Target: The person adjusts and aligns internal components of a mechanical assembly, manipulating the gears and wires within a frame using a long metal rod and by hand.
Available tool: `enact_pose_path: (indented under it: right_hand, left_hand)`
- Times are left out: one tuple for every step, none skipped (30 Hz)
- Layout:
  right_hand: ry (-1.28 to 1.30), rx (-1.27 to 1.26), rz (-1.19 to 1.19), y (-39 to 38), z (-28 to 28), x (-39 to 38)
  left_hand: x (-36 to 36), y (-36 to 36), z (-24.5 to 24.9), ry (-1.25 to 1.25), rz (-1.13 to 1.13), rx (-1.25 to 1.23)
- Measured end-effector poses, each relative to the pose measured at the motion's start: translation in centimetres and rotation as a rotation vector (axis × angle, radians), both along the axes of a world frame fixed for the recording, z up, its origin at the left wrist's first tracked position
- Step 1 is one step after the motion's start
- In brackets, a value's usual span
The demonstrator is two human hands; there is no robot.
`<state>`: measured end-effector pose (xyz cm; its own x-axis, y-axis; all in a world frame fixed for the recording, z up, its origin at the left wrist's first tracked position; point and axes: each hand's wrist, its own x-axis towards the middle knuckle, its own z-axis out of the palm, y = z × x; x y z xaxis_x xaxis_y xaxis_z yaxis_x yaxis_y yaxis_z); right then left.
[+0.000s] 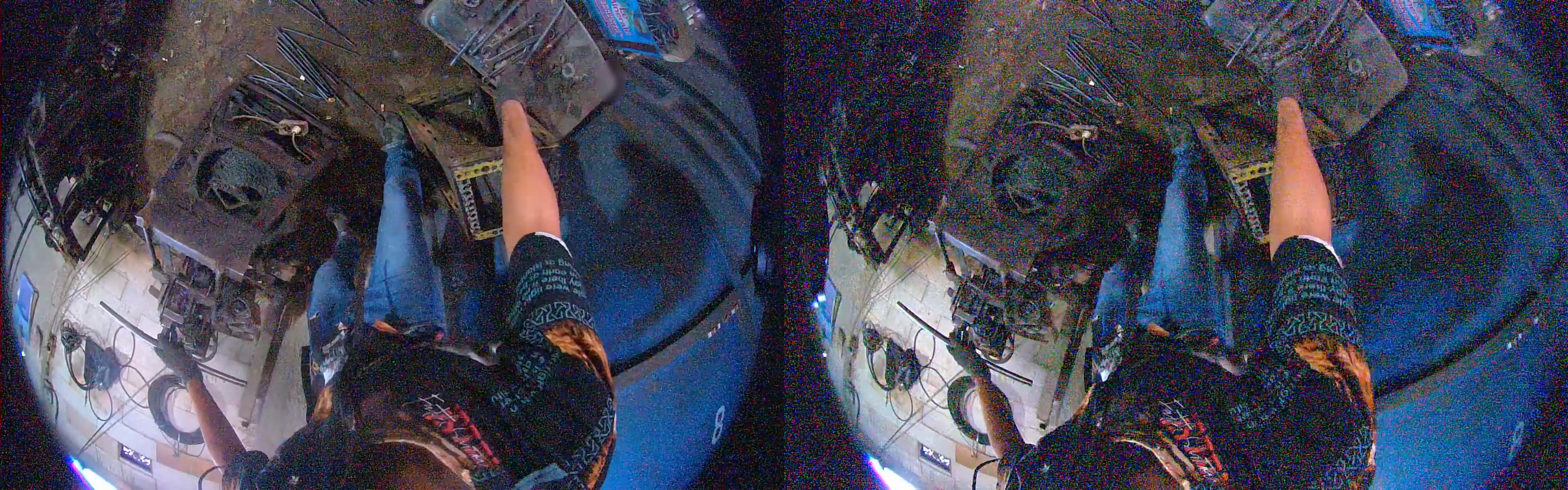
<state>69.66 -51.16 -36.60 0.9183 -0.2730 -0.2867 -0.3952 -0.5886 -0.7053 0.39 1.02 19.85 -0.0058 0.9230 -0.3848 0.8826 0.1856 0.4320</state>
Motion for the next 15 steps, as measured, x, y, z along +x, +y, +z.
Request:
enact_pose_path:
  right_hand:
    - [-0.015,-0.004,0.017,0.2,0.9,0.2]
    - [-0.03,-0.009,0.035,0.3,1.6,0.8]
    - [-0.041,-0.013,0.053,0.8,2.0,1.0]
    - [-0.052,-0.016,0.071,0.9,2.0,1.5]
    - [-0.061,-0.021,0.089,0.9,2.1,2.3]
    - [-0.069,-0.026,0.107,1.3,1.9,2.4]
    - [-0.078,-0.031,0.126,1.6,1.9,2.9]
    - [-0.085,-0.037,0.143,2.0,0.9,4.5]
    - [-0.091,-0.043,0.162,2.4,1.3,3.9]
    - [-0.09,-0.038,0.165,3.4,1.3,5.1]
    - [-0.046,-0.33,0.301,4.6,0.9,6.7]
    - [0.0,-0.622,0.436,5.5,0.5,7.2]
    - [0.003,-0.616,0.441,5.7,-0.2,6.9]
    - [0.032,-0.55,0.405,5.9,-1.2,6.9]
    - [0.058,-0.485,0.37,6.4,-2.3,7.5]
  left_hand:
    - [-0.9,0.8,0.0,-0.004,0.0,0.002]
    - [-2.0,1.7,-0.2,-0.023,0.021,-0.036]
    - [-3.2,2.2,-0.4,-0.039,0.042,-0.074]
    - [-3.6,1.9,-0.6,-0.038,0.044,-0.071]
    - [-3.9,1.6,-0.8,0.004,-0.03,-0.002]
    - [-4.3,1.4,-0.8,0.047,-0.103,0.065]
    - [-3.4,1.0,-0.7,0.049,-0.101,0.065]
    - [-1.8,0.6,-0.5,-0.023,-0.019,0.064]
    - [-0.8,0.3,-0.2,-0.094,0.064,0.064]
    - [-1.4,0.5,-0.4,-0.092,0.067,0.068]
    - [-2.4,0.9,-0.5,-0.003,-0.023,0.079]
    - [-3.7,1.2,-0.3,0.088,-0.113,0.088]
    - [-2.6,0.6,0.0,0.094,-0.109,0.093]
    - [0.7,-0.6,0.1,0.077,-0.075,0.098]
    - [2.6,-1.4,0.2,0.057,-0.039,0.103]
